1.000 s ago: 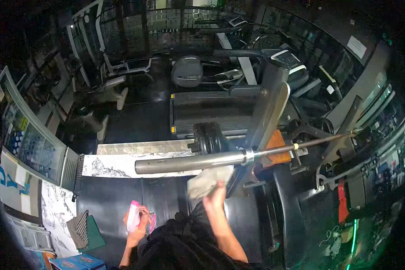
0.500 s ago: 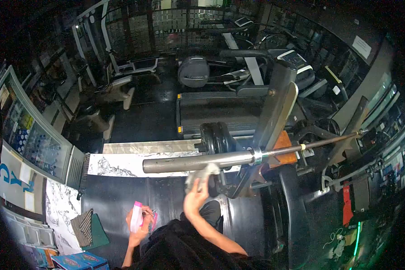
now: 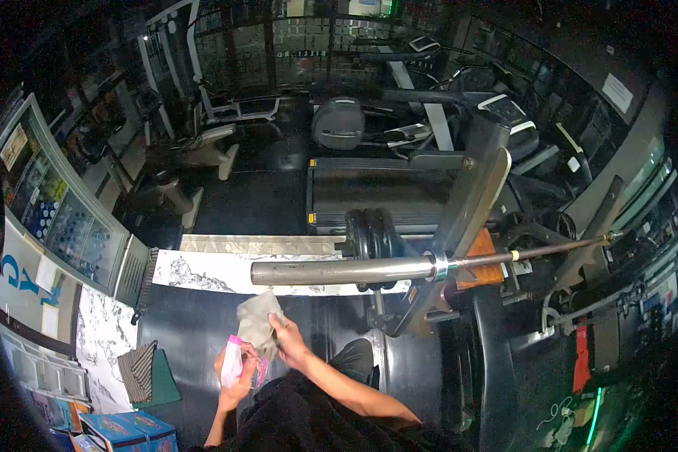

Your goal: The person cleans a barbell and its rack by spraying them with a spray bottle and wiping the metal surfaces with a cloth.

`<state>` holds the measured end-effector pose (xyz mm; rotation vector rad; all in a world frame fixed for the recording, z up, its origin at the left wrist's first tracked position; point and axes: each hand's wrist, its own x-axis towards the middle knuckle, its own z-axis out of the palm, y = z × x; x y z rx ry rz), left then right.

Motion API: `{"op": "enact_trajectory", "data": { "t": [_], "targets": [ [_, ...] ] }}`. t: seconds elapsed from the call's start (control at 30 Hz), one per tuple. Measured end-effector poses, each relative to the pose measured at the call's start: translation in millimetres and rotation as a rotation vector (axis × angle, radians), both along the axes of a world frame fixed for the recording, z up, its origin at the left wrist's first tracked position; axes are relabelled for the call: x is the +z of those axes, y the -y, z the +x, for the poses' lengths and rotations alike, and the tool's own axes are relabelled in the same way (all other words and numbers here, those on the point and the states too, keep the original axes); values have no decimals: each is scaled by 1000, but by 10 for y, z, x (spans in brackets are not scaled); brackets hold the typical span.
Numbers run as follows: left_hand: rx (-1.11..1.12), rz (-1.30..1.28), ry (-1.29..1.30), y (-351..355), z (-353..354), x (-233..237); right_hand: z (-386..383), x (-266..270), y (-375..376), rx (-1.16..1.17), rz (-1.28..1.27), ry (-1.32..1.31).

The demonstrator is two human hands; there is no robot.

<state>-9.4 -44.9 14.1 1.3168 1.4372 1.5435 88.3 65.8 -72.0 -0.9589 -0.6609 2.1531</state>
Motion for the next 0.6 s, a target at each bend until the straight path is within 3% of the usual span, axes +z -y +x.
{"op": "enact_trajectory", "data": {
  "t": [0.03,0.13,0.2,0.37,0.4,0.47,0.53,0.6],
  "targets": [
    [13,19,-4,23,6,4,-13,5,-100,70,-227,-203],
    [63,-16,87,83,49,21,-115,21,-428,43,-486,-448],
    [64,-16,91,113,59,-14,-136,-37,-612,151,-381,-658],
    [20,-53,70,98,78,-55,125,431,-609,2,-419,-480],
    [0,-52,98,73,91,-66,277,461,-601,7,-416,-503],
    [-33,-57,137,41,129,-79,677,305,-655,113,-426,-799],
    [-55,-71,82,-26,150,-67,1029,475,-628,-72,-348,-585],
    [-64,-33,56,-75,188,-61,1443,465,-627,-171,-430,-646]
  ]
}}
